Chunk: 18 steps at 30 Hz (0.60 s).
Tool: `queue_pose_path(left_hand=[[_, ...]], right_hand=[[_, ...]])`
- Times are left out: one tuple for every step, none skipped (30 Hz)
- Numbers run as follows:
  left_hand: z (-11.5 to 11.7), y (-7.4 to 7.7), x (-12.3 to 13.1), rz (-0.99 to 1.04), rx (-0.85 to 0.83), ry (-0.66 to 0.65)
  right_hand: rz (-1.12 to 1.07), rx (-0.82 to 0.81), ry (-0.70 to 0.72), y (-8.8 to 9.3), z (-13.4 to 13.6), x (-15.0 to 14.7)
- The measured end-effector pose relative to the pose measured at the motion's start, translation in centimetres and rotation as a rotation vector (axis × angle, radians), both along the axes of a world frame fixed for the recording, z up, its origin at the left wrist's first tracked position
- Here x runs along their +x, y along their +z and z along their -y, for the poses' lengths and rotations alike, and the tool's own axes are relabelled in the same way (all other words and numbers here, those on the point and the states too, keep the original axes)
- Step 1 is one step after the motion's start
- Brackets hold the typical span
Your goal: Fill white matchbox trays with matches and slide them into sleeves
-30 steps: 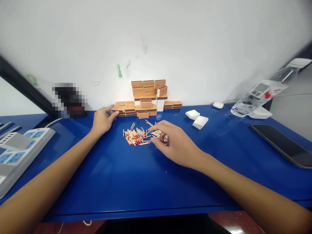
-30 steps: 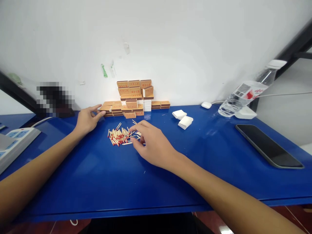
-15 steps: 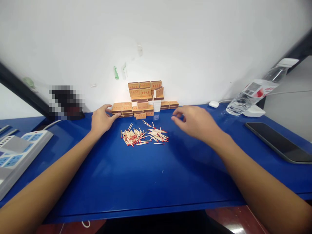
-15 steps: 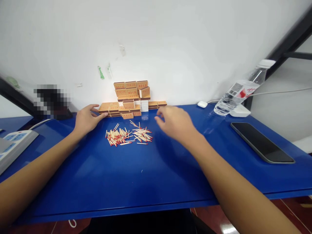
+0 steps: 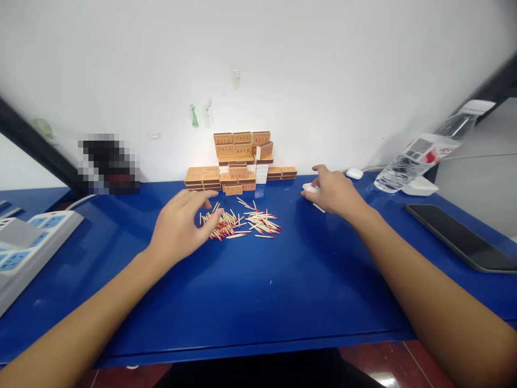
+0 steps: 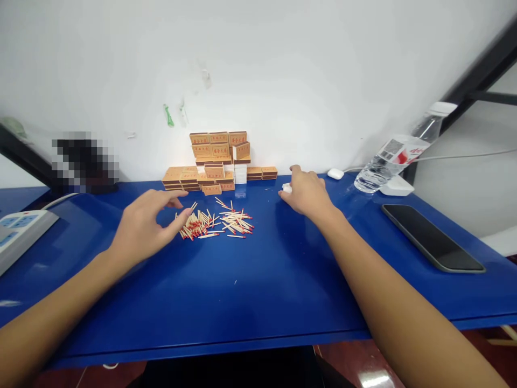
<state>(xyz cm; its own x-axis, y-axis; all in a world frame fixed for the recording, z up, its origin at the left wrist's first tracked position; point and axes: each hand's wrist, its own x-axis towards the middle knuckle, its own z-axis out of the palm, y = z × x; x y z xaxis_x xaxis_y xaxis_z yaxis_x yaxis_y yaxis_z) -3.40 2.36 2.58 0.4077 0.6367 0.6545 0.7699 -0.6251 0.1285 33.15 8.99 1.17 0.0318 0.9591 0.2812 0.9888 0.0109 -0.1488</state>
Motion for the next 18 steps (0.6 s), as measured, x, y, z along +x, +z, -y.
queue_pose_path(left_hand=[[0.0,-0.4,0.0,0.000,-0.029,-0.029],[-0.1,-0.6,0.0,0.003,-0.059,-0.049],[-0.3,-0.8,0.0,0.005,-0.084,-0.064],[-0.3,-1.0,0.0,0.006,-0.102,-0.076],[-0.4,-1.0,0.0,0.006,-0.115,-0.087],[-0.4,-1.0,0.0,0.008,-0.118,-0.098],[-0.3,-0.9,0.0,0.008,-0.113,-0.109],[-0.3,-0.8,0.0,0.008,-0.105,-0.122],[-0.2,-0.7,-0.1,0.008,-0.093,-0.133],[-0.1,-0.6,-0.1,0.005,-0.081,-0.140],[0.0,-0.5,-0.2,0.001,-0.068,-0.145],[0.1,-0.4,-0.3,-0.003,-0.055,-0.148],[0.1,-0.3,-0.3,-0.008,-0.043,-0.150],[0.2,-0.2,-0.3,-0.013,-0.031,-0.153],[0.3,-0.1,-0.3,-0.020,-0.021,-0.160],[0.5,0.0,-0.2,-0.029,-0.017,-0.171],[0.7,0.1,0.0,-0.040,-0.019,-0.186],[0.9,0.1,0.3,-0.056,-0.029,-0.212]], right_hand=[[0.010,0.000,-0.001,-0.1,0.0,0.0],[0.022,-0.005,-0.005,-0.1,0.0,0.1],[0.031,-0.012,-0.007,-0.2,0.0,0.1],[0.033,-0.017,-0.005,-0.2,0.0,0.2],[0.027,-0.019,0.001,-0.1,0.0,0.3],[0.017,-0.020,0.008,-0.1,0.0,0.3],[0.007,-0.020,0.016,0.0,0.0,0.3],[0.004,-0.019,0.024,0.2,0.0,0.3],[0.003,-0.010,0.035,0.4,0.1,0.2],[-0.006,0.009,0.048,0.6,0.2,0.0],[-0.028,0.035,0.068,1.0,0.5,-0.3],[-0.071,0.063,0.095,1.4,0.8,-0.8],[-0.134,0.093,0.130,1.8,1.3,-1.4],[-0.216,0.112,0.176,2.3,2.0,-2.2],[-0.309,0.108,0.233,2.8,2.9,-3.2],[-0.390,0.103,0.293,3.2,4.0,-4.4],[-0.444,0.081,0.358,3.5,5.3,-5.7],[-0.487,0.043,0.424,3.6,6.6,-7.1]])
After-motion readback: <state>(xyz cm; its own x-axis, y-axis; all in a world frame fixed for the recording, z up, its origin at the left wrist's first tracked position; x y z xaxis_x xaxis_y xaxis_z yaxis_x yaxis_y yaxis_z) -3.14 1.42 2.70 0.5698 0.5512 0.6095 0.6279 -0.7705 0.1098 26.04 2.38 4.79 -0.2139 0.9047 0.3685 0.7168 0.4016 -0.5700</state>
